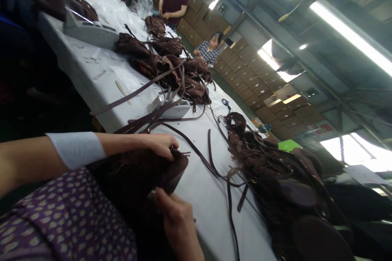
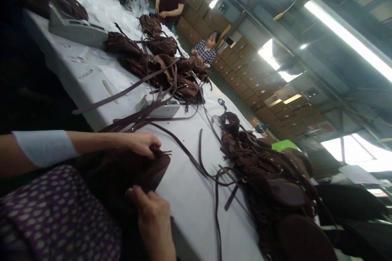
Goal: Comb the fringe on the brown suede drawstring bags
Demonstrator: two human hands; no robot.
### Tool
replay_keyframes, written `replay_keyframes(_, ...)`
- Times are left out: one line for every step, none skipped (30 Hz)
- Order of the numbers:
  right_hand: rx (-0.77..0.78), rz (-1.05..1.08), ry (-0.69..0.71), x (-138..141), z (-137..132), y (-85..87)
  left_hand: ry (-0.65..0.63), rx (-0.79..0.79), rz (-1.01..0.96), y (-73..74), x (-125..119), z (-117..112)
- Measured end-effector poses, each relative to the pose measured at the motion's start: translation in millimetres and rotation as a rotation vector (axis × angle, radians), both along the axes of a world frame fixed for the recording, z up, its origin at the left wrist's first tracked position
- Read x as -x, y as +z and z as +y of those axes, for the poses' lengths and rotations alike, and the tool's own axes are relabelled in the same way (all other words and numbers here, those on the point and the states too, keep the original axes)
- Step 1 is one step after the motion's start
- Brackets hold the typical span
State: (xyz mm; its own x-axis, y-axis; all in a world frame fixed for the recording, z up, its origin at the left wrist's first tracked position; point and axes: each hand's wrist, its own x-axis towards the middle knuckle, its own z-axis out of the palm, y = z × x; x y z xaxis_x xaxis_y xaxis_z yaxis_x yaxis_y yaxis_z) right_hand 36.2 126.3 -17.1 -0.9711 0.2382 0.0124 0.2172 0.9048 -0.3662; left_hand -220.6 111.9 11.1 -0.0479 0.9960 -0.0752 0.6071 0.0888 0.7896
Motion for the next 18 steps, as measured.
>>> replay_keyframes(-0.032,-0.054,0.07,-8.3,-14.8,-13.3,0.05,0.006,-0.022,2.4,3.8,-6.3)
replay_keyframes(-0.063,-0.106,0.136,-16.9,-29.3,-29.6,0.104,0.007,-0.044,5.4,8.2,-12.1)
replay_keyframes(-0.087,-0.142,0.188,-25.5,-42.4,-47.5,0.153,0.007,-0.067,9.3,12.8,-17.6)
replay_keyframes(-0.099,-0.163,0.218,-33.8,-53.0,-65.0,0.189,0.006,-0.092,14.1,16.9,-22.7)
replay_keyframes(-0.097,-0.163,0.208,-41.5,-60.4,-79.8,0.208,0.003,-0.115,19.6,20.0,-27.5)
replay_keyframes(-0.076,-0.136,0.17,-48.2,-64.0,-90.0,0.213,0.0,-0.134,25.6,21.7,-31.9)
replay_keyframes(-0.041,-0.092,0.103,-53.7,-63.8,-94.0,0.21,-0.005,-0.144,31.9,21.8,-36.0)
replay_keyframes(0.009,-0.033,0.021,-57.8,-60.3,-91.1,0.204,-0.011,-0.141,38.0,20.4,-39.5)
replay_keyframes(0.068,0.036,-0.054,-60.3,-54.1,-81.5,0.202,-0.017,-0.124,43.8,17.8,-42.5)
replay_keyframes(0.116,0.109,-0.113,-61.3,-46.0,-66.1,0.202,-0.025,-0.098,49.2,14.1,-44.8)
replay_keyframes(0.147,0.172,-0.151,-60.6,-37.1,-46.4,0.203,-0.033,-0.065,54.2,9.6,-46.6)
replay_keyframes(0.146,0.231,-0.159,-58.3,-28.2,-24.0,0.206,-0.041,-0.03,59.0,4.7,-47.8)
replay_keyframes(0.091,0.284,-0.153,-54.4,-20.1,-0.7,0.208,-0.048,0.005,63.7,-0.6,-48.8)
replay_keyframes(0.016,0.313,-0.134,-49.1,-13.3,22.1,0.21,-0.056,0.037,68.3,-6.2,-49.7)
replay_keyframes(-0.089,0.339,-0.105,-42.5,-8.0,43.4,0.212,-0.063,0.066,73.1,-12.2,-50.7)
replay_keyframes(-0.211,0.343,-0.07,-34.8,-4.5,62.6,0.212,-0.072,0.092,78.0,-18.5,-52.0)
replay_keyframes(-0.338,0.33,-0.038,-26.6,-2.4,79.4,0.209,-0.08,0.114,83.0,-25.0,-53.7)
replay_keyframes(-0.465,0.305,-0.017,-18.4,-1.7,93.5,0.202,-0.086,0.128,88.0,-31.4,-55.8)
